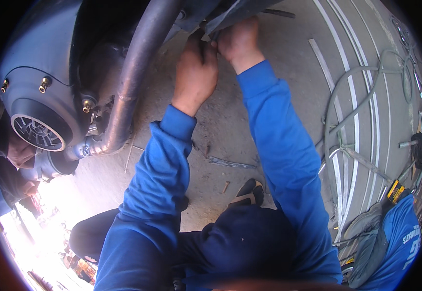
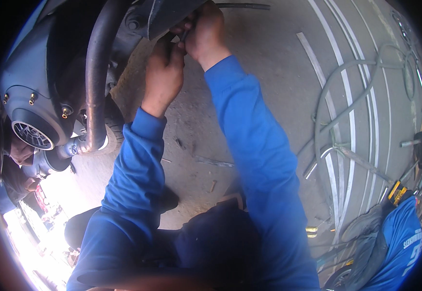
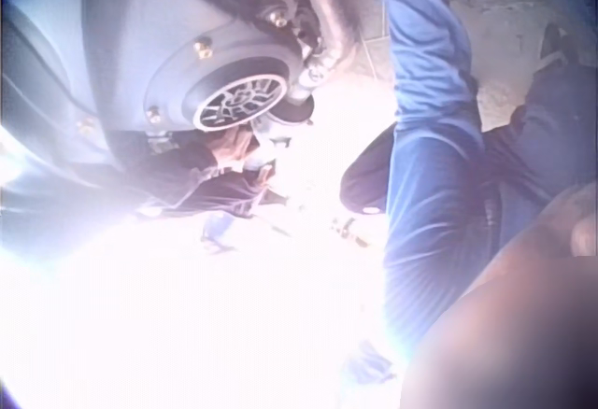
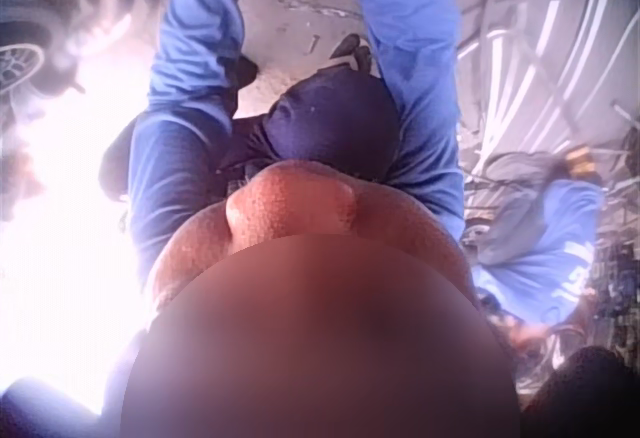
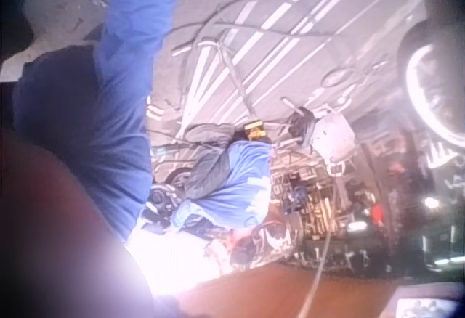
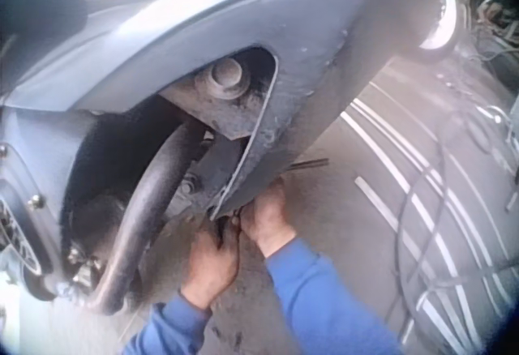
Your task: The person sits on the floor under a vehicle and uses a wrench to loosen and tighten bolts on the undercarriage. They repeatedly adjust the tool and reposition their hands to access different fasteners.
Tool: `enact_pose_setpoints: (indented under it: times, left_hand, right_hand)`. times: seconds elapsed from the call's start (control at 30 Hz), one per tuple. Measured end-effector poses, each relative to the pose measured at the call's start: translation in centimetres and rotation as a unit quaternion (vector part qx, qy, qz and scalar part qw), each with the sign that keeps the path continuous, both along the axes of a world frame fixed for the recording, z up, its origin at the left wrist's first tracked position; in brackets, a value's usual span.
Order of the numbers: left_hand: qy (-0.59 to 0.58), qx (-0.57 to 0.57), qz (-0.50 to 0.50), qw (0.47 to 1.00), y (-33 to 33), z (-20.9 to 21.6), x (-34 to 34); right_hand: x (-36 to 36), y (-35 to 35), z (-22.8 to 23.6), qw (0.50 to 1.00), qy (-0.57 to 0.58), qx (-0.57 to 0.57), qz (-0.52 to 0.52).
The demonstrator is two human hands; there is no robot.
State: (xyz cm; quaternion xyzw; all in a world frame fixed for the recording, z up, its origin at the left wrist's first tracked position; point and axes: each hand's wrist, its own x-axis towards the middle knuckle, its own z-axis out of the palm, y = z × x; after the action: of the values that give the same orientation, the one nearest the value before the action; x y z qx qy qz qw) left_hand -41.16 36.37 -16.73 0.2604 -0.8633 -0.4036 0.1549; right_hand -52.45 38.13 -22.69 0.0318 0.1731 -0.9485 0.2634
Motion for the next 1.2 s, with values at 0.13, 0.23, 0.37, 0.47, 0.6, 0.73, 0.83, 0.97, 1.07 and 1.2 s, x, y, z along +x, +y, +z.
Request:
enact_pose_setpoints:
  times: [0.13, 0.23, 0.37, 0.47, 0.6, 0.73, 0.83, 0.97, 1.07, 1.2]
  left_hand:
    - [0.026, 0.001, -0.001, 1.000, 0.1, -0.5, -0.1]
    - [0.026, 0.023, 0.002, 0.999, 0.0, -0.8, -0.1]
    - [0.021, 0.058, -0.015, 0.998, -0.1, -1.0, -0.3]
    - [0.050, 0.057, -0.029, 0.997, 0.3, -1.1, -0.4]
    - [0.090, 0.040, -0.030, 0.995, 0.9, -1.4, -0.2]
    - [0.129, 0.056, -0.013, 0.990, 1.0, -1.6, -0.4]
    - [0.132, 0.076, -0.007, 0.988, 1.2, -1.7, -0.7]
    - [0.133, 0.080, -0.007, 0.988, 1.6, -1.6, -0.9]
    - [0.095, 0.082, -0.014, 0.992, 1.8, -1.5, -0.8]
    - [0.114, 0.101, -0.012, 0.988, 1.8, -1.4, -1.1]
  right_hand:
    - [-0.3, 0.1, -0.6, 0.998, 0.051, -0.026, 0.015]
    - [-0.5, 0.3, -0.9, 0.988, 0.074, -0.117, 0.067]
    - [-0.9, 0.6, -0.4, 0.996, 0.015, -0.075, 0.048]
    - [-1.5, 1.4, 0.1, 0.995, 0.046, -0.036, 0.076]
    - [-2.0, 2.0, -0.2, 0.989, 0.053, -0.099, 0.099]
    - [-2.4, 1.5, -1.0, 0.989, 0.036, -0.112, 0.092]
    - [-2.8, 1.2, -1.5, 0.991, 0.012, -0.097, 0.096]
    - [-3.4, 1.5, -1.7, 0.992, 0.015, -0.076, 0.099]
    - [-3.7, 2.0, -1.5, 0.988, 0.030, -0.086, 0.127]
    - [-3.7, 2.1, -0.9, 0.982, 0.049, -0.112, 0.141]
